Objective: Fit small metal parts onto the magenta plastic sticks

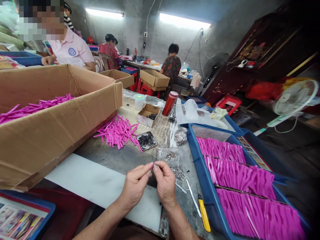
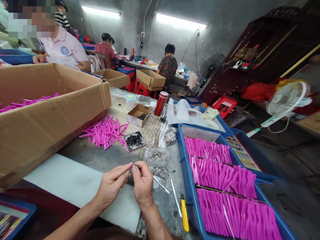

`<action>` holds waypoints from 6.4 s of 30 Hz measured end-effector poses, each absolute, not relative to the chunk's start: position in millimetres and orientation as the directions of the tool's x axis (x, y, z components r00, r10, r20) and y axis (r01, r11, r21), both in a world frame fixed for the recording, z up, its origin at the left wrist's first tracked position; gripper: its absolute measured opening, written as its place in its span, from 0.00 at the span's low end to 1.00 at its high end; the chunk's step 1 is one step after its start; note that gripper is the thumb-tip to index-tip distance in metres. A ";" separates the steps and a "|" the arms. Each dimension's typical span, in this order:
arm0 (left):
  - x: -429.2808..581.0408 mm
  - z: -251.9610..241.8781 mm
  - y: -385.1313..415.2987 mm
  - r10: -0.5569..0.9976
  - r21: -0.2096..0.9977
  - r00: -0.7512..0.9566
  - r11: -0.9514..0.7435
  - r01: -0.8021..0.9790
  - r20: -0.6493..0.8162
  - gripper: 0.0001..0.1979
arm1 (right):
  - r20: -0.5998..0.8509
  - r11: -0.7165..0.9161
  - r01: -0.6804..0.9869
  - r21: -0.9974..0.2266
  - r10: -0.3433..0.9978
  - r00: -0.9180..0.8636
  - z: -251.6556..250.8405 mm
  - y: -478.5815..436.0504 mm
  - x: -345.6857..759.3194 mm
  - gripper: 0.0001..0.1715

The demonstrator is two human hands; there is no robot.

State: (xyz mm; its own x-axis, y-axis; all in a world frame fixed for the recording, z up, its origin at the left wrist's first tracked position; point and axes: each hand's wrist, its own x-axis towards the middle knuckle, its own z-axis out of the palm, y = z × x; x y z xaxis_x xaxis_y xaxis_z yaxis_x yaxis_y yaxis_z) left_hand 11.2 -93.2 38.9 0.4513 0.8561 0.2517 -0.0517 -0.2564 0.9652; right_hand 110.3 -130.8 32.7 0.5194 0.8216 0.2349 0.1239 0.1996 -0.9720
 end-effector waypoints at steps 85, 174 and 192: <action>9.4 41.7 -96.7 0.825 0.936 0.461 -0.350 -0.039 0.327 0.13 | 0.165 0.204 -0.026 -0.979 0.855 0.492 30.3 -133.7 116.4 0.08; 12.1 32.8 -100.9 0.860 0.973 0.456 -0.220 -0.071 0.228 0.13 | 0.108 0.194 -0.145 -0.970 0.883 0.456 21.3 -132.7 113.4 0.13; 13.1 34.1 -98.6 0.878 0.990 0.460 -0.097 -0.101 0.133 0.14 | 0.175 0.181 0.035 -0.983 0.857 0.485 22.8 -132.4 116.5 0.10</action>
State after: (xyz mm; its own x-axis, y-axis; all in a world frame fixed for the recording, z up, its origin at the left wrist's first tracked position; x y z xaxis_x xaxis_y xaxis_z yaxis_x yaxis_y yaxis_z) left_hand 13.1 -98.6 34.1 0.4600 0.8779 0.1327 -0.1007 -0.0969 0.9902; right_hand 116.5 -132.4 22.8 0.4849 0.8569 0.1750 0.0354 0.1807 -0.9829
